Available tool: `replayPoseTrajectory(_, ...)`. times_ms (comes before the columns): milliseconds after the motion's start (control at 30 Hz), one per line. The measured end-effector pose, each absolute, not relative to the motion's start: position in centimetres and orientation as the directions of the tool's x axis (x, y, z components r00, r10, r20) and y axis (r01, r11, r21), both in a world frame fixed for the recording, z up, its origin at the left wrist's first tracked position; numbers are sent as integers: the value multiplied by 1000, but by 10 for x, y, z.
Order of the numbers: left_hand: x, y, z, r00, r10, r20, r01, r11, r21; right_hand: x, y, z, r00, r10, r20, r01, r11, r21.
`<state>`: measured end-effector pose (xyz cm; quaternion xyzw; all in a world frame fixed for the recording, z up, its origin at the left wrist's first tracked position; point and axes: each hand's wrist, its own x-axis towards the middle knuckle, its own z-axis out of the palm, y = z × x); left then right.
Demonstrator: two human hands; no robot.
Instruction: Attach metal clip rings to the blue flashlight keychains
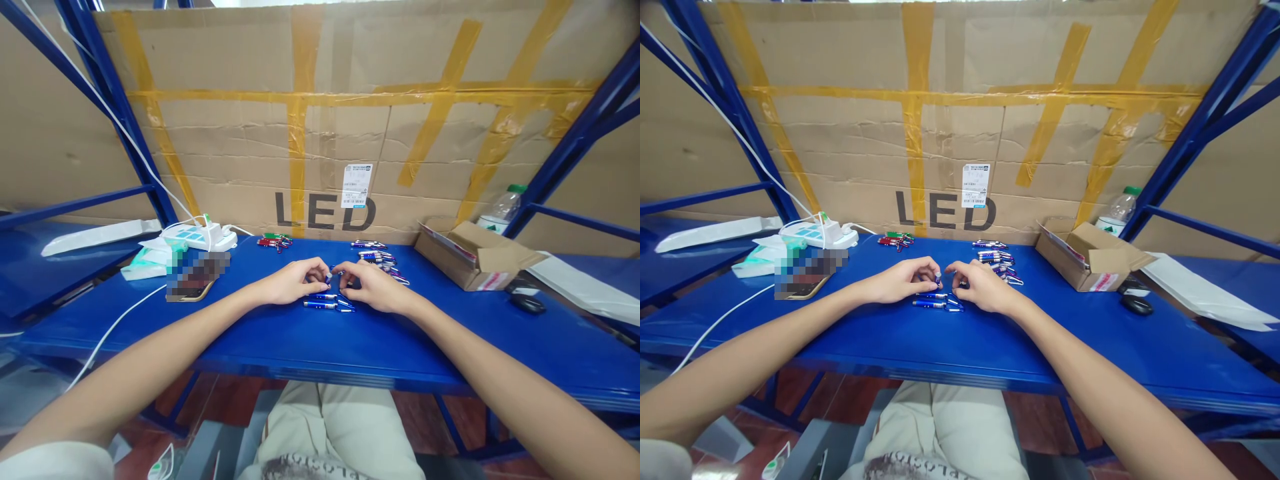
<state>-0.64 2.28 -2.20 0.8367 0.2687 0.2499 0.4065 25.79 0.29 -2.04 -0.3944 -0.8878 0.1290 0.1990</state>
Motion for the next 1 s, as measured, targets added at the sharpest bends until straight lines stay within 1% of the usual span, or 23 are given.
replayPoseTrajectory(67,-6,22,-22,726,656,206,247,-528,813,257,3,-21,-589,744,315,633,668,-393)
replayPoseTrajectory(200,-4,19,-21,702,668,246,262,-564,783,255,-2,-16,-485,695,531,524,717,-460)
replayPoseTrajectory(300,-2,17,-19,692,669,271,276,-592,757,252,-8,-10,-435,680,590,472,731,-494)
replayPoseTrajectory(433,-1,16,-19,702,661,265,271,-593,758,248,-12,-9,-448,695,563,408,719,-563)
replayPoseTrajectory(500,-1,15,-20,709,653,266,265,-596,758,247,-13,-10,-459,700,547,397,713,-578)
replayPoseTrajectory(800,2,12,-20,703,653,283,263,-608,749,245,-14,-12,-458,705,541,406,708,-578)
replayPoseTrajectory(1000,4,11,-23,681,672,290,258,-591,764,245,-14,-12,-457,702,547,419,712,-564)
